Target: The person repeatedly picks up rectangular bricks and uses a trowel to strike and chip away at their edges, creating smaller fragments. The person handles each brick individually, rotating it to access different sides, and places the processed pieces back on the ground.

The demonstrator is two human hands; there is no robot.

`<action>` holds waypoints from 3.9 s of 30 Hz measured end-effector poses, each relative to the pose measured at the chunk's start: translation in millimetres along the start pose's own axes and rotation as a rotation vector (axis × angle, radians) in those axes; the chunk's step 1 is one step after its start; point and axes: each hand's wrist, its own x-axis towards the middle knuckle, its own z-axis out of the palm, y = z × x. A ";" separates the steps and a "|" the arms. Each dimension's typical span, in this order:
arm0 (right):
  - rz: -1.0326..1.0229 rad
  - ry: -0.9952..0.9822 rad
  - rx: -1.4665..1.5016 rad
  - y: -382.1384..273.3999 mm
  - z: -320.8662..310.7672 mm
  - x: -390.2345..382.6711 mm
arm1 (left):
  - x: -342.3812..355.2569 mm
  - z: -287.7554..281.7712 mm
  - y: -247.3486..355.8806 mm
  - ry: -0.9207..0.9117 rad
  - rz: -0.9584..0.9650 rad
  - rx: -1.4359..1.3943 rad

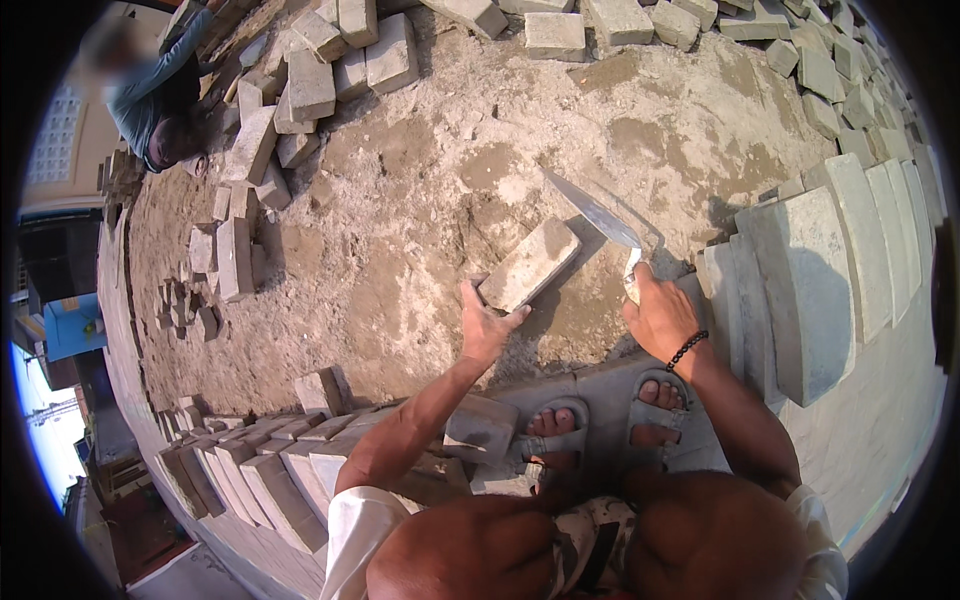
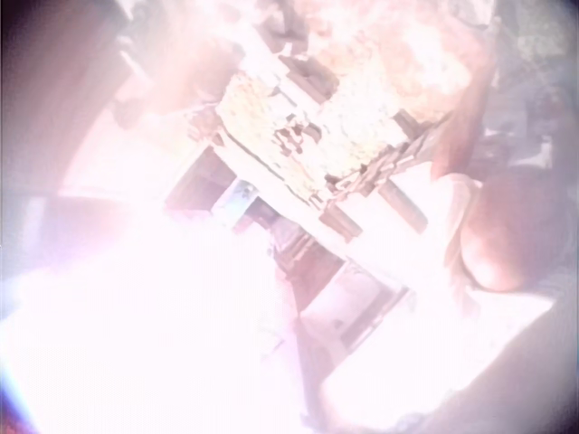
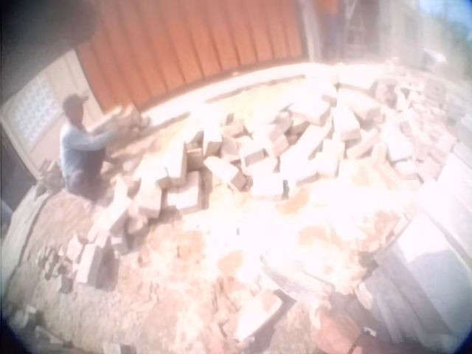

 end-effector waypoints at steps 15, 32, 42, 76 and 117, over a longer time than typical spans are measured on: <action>0.162 -0.337 0.180 36.4 49.0 3.5 | 19.2 -19.4 50.0 -0.004 0.270 0.137; 0.106 -0.176 0.461 -12.3 31.9 -12.7 | 2.0 -27.7 37.8 0.061 0.198 0.106; 0.129 -0.259 0.165 13.0 44.1 9.0 | -0.1 -33.1 21.2 0.013 0.192 -0.001; -0.144 -0.321 0.211 -20.6 58.3 -34.7 | -23.8 -48.4 4.3 -0.051 0.195 0.100; 0.078 -0.253 0.193 20.8 72.8 -14.1 | -4.0 -51.2 37.1 -0.046 -0.135 -0.361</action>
